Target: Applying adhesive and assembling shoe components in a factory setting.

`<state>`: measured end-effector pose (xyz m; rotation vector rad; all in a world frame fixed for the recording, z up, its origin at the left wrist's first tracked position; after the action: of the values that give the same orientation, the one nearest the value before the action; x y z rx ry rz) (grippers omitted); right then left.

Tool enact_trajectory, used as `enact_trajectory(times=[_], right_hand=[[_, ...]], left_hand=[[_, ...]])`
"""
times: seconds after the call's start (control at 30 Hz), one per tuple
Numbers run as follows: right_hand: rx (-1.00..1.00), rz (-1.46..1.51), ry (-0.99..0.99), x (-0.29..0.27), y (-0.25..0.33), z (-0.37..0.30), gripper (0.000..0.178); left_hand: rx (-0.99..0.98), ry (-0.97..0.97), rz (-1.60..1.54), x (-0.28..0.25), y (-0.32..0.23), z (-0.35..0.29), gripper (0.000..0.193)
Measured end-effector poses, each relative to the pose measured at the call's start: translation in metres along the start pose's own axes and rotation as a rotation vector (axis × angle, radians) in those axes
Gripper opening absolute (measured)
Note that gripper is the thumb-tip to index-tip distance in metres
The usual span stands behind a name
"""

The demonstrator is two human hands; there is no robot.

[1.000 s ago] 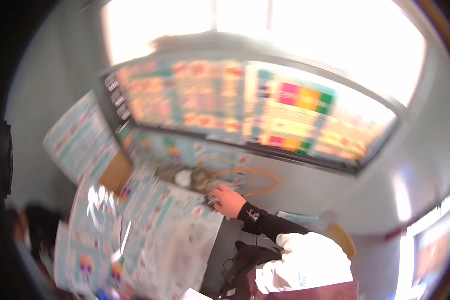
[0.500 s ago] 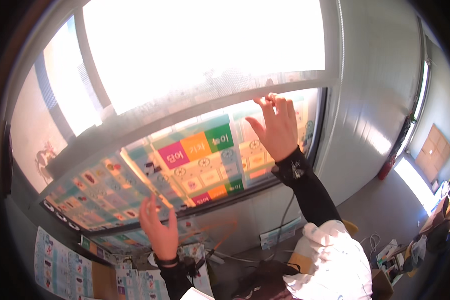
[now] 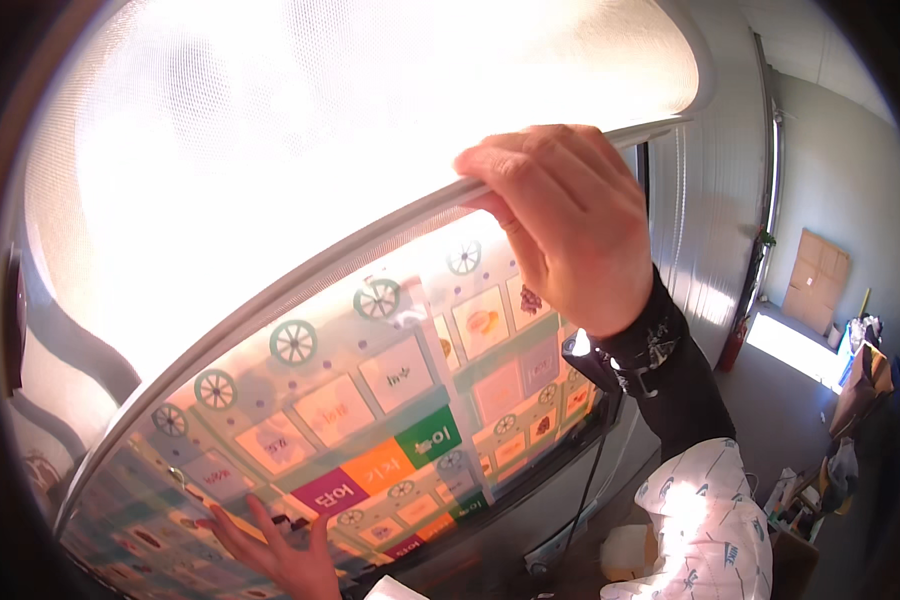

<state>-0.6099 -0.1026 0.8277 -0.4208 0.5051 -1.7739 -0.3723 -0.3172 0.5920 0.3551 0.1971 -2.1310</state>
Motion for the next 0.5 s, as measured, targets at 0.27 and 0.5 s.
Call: enact_trajectory(times=[0.27,0.5], right_hand=[[-0.041,-0.025,-0.048,0.011,-0.033,0.050,0.017],[-0.113,0.017,-0.013,0.008,-0.035,0.051,0.017]], left_hand=[[-0.054,0.054,-0.093,0.013,0.005,0.003,0.093],[-0.062,0.050,-0.104,0.017,-0.004,0.008,0.093]])
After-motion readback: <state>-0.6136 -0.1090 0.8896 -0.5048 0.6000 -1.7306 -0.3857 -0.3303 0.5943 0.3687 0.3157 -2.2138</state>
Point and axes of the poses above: each hand's wrist, its own z-axis towards the middle knuckle, its own x-axis out of the palm, y = z × x, the point moved 10 cm from there along z, towards the middle knuckle, and after that the axes turned 7 degrees about z, right-handed, at the moved point
